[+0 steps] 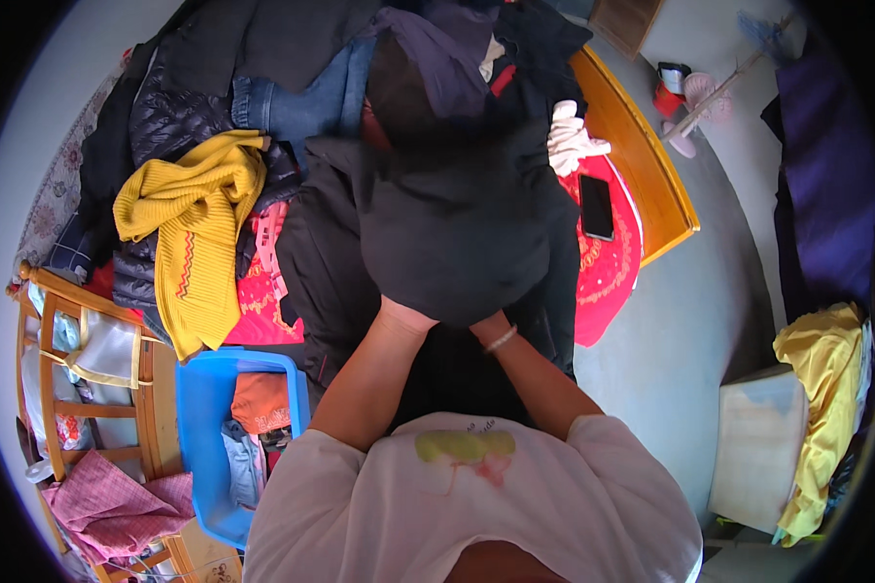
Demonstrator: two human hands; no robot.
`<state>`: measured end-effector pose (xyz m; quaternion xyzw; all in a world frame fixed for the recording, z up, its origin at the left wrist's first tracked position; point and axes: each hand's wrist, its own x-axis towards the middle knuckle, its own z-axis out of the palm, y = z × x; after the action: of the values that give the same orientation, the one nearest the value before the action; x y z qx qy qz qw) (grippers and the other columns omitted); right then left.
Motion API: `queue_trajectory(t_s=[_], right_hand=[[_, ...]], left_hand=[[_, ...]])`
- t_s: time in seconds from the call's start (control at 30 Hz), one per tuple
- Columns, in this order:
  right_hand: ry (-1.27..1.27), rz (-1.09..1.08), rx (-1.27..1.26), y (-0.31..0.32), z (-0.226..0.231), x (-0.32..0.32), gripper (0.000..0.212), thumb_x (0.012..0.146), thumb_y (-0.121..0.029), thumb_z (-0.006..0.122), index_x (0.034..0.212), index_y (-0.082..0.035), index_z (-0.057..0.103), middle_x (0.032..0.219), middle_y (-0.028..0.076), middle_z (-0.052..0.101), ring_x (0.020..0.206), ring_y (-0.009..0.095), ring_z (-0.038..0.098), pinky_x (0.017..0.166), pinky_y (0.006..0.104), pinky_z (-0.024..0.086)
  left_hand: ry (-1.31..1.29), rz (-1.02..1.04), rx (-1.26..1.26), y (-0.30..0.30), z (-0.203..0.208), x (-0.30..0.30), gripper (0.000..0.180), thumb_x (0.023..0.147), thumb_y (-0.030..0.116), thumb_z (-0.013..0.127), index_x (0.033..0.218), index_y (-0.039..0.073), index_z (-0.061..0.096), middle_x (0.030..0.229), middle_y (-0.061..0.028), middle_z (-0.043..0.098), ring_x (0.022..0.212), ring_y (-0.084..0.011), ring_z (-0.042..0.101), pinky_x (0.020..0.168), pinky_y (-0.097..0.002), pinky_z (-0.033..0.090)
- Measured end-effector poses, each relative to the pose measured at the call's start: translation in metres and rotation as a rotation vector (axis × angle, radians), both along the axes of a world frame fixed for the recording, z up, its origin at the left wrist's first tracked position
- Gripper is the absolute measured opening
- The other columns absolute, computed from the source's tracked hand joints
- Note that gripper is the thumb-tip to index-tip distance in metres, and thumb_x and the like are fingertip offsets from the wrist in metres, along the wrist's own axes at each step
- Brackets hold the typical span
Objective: Folding a black hooded jacket on top of a bed covered with other garments.
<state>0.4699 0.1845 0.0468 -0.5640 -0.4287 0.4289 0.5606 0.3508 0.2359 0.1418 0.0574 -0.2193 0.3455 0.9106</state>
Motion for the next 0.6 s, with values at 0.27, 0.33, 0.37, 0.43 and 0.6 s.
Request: queue_trajectory(t_s=[0.27,0.33,0.37,0.43,0.6], right_hand=[[0.672,-0.171,0.288,0.021,0.076,0.029,0.055,0.094,-0.041,0.038,0.135,-0.006,0.033,0.140,0.012,0.035,0.126,0.027,0.039,0.100,0.0387,0.037],[0.712,-0.191,0.319,0.021,0.090,0.034,0.055,0.094,-0.041,0.037,0.136,-0.005,0.032,0.141,0.013,0.034,0.126,0.027,0.038,0.101,0.0390,0.036],[0.719,-0.198,0.328,0.022,0.093,0.034,0.055,0.094,-0.042,0.036,0.136,-0.005,0.032,0.141,0.013,0.034,0.127,0.027,0.038,0.102,0.0391,0.036],[0.697,-0.185,0.351,0.029,0.093,0.031,0.056,0.095,-0.042,0.035,0.136,-0.005,0.031,0.141,0.013,0.033,0.127,0.028,0.037,0.102,0.0393,0.035],[0.588,0.309,0.686,0.042,0.081,0.040,0.055,0.096,-0.041,0.029,0.137,-0.005,0.030,0.142,0.015,0.032,0.129,0.030,0.034,0.105,0.0412,0.032]], left_hand=[[0.461,0.215,-0.056,0.000,0.004,-0.008,0.043,0.094,0.036,0.041,0.126,0.008,0.046,0.130,-0.0066,0.049,0.118,-0.0257,0.046,0.100,-0.0416,0.037],[0.523,0.314,0.006,0.004,0.000,-0.008,0.039,0.093,0.032,0.046,0.124,0.007,0.048,0.125,-0.0062,0.051,0.113,-0.0241,0.049,0.096,-0.0388,0.041],[0.665,0.387,-0.006,0.005,-0.002,-0.007,0.036,0.092,0.028,0.050,0.121,0.007,0.049,0.121,-0.0057,0.054,0.109,-0.0224,0.053,0.092,-0.0360,0.044],[0.601,0.408,0.017,0.008,-0.004,-0.002,0.035,0.092,0.026,0.051,0.120,0.007,0.050,0.119,-0.0050,0.055,0.108,-0.0215,0.053,0.091,-0.0350,0.045],[0.603,0.364,-0.003,0.009,0.000,0.006,0.034,0.091,0.025,0.053,0.118,0.005,0.051,0.118,-0.0047,0.056,0.107,-0.0203,0.054,0.090,-0.0339,0.045]])
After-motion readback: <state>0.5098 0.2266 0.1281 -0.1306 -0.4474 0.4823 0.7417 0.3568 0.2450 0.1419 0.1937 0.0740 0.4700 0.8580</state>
